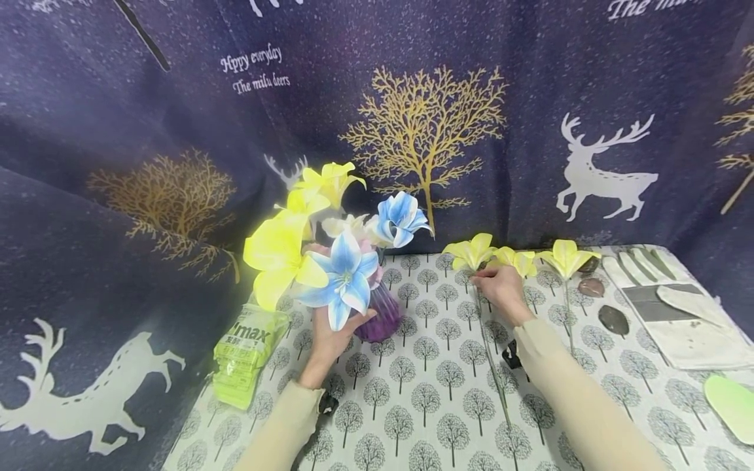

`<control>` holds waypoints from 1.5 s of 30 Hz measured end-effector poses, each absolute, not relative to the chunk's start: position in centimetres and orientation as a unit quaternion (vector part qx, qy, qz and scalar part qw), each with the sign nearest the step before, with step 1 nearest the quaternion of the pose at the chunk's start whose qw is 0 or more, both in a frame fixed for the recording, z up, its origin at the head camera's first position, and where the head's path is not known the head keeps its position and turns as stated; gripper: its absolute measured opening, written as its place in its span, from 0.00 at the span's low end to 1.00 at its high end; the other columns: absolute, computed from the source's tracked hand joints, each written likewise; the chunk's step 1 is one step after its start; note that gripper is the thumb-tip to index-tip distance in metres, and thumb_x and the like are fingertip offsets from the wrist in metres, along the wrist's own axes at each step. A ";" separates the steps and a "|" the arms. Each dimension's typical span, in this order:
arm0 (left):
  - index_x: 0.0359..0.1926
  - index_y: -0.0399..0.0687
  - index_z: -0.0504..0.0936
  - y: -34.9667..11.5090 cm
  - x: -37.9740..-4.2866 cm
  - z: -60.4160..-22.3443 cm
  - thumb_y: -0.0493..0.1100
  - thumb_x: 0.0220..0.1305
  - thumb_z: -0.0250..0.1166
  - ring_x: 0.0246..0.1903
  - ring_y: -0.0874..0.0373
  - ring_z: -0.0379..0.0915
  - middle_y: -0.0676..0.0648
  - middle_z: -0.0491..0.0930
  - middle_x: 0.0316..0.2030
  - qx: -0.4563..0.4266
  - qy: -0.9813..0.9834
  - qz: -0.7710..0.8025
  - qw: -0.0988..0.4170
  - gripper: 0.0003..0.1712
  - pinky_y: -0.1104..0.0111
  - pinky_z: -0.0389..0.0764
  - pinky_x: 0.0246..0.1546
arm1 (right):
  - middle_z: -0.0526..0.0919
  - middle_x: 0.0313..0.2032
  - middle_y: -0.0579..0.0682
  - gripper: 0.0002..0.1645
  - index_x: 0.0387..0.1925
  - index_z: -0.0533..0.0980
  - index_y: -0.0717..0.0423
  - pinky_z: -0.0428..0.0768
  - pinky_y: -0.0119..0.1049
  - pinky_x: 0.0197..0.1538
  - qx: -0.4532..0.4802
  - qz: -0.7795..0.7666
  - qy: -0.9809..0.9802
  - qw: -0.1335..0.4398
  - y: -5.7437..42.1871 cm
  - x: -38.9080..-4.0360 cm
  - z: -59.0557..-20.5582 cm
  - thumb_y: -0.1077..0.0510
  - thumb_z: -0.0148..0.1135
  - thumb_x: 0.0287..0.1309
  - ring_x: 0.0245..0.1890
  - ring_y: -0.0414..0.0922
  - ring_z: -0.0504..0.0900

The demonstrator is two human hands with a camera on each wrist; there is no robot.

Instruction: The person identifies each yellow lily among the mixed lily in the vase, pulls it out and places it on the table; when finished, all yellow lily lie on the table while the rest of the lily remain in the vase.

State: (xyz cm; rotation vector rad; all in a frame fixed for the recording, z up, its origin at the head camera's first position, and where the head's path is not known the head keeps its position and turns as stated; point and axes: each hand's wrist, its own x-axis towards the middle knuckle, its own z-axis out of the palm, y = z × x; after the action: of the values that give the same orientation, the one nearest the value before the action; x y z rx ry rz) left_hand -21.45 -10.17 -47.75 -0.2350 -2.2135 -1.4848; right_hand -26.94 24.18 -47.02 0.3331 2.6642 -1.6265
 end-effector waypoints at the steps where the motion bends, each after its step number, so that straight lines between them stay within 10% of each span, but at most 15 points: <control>1: 0.55 0.44 0.80 -10.2 -21.4 -47.8 0.49 0.35 0.87 0.50 0.47 0.85 0.42 0.87 0.48 -0.084 -0.805 -0.540 0.231 0.43 0.55 0.86 0.55 | 0.89 0.43 0.57 0.23 0.55 0.79 0.68 0.86 0.23 0.34 0.108 -0.513 0.852 -0.003 24.2 -26.7 -46.8 0.58 0.65 0.64 0.28 0.30 0.84; 7: 0.58 0.44 0.79 -10.2 -21.4 -48.1 0.49 0.35 0.87 0.52 0.47 0.84 0.42 0.86 0.50 -0.093 -0.806 -0.536 0.233 0.45 0.54 0.84 0.57 | 0.87 0.49 0.60 0.24 0.57 0.80 0.61 0.80 0.24 0.33 0.114 -0.478 0.870 -0.042 24.4 -24.2 -44.7 0.52 0.66 0.64 0.30 0.30 0.78; 16: 0.57 0.44 0.79 -10.2 -21.3 -48.0 0.49 0.36 0.86 0.51 0.46 0.84 0.42 0.87 0.50 -0.090 -0.802 -0.543 0.235 0.44 0.52 0.84 0.57 | 0.81 0.25 0.19 0.23 0.52 0.82 0.61 0.79 0.18 0.31 0.077 -0.564 0.812 -0.128 22.9 -20.3 -38.1 0.49 0.70 0.61 0.27 0.22 0.80; 27: 0.58 0.43 0.79 -10.4 -21.4 -48.0 0.49 0.35 0.86 0.53 0.46 0.84 0.41 0.87 0.50 -0.097 -0.807 -0.531 0.241 0.45 0.54 0.83 0.59 | 0.88 0.32 0.28 0.16 0.47 0.85 0.56 0.83 0.20 0.33 -0.049 -0.596 0.772 -0.213 17.1 -15.3 -29.5 0.57 0.74 0.58 0.31 0.29 0.84; 35: 0.57 0.44 0.79 -10.3 -21.4 -47.9 0.50 0.36 0.86 0.52 0.46 0.84 0.42 0.87 0.49 -0.089 -0.815 -0.522 0.235 0.44 0.54 0.85 0.57 | 0.91 0.41 0.55 0.13 0.45 0.86 0.59 0.87 0.25 0.43 -0.208 -0.575 0.762 -0.215 11.3 -15.4 -26.2 0.66 0.71 0.57 0.36 0.35 0.88; 45: 0.55 0.46 0.81 -10.3 -21.5 -47.8 0.51 0.37 0.86 0.51 0.48 0.85 0.43 0.88 0.48 -0.096 -0.815 -0.518 0.241 0.42 0.56 0.85 0.57 | 0.90 0.37 0.49 0.08 0.42 0.86 0.55 0.87 0.30 0.44 -0.321 -0.447 0.826 -0.125 5.6 -18.7 -24.6 0.63 0.67 0.62 0.36 0.39 0.88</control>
State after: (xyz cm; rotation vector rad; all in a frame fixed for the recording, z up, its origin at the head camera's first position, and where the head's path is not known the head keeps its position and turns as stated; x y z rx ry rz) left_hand -21.47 -10.28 -47.81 -0.2621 -2.2300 -1.4165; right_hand -18.74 5.58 -24.58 -1.0967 2.8237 -1.5271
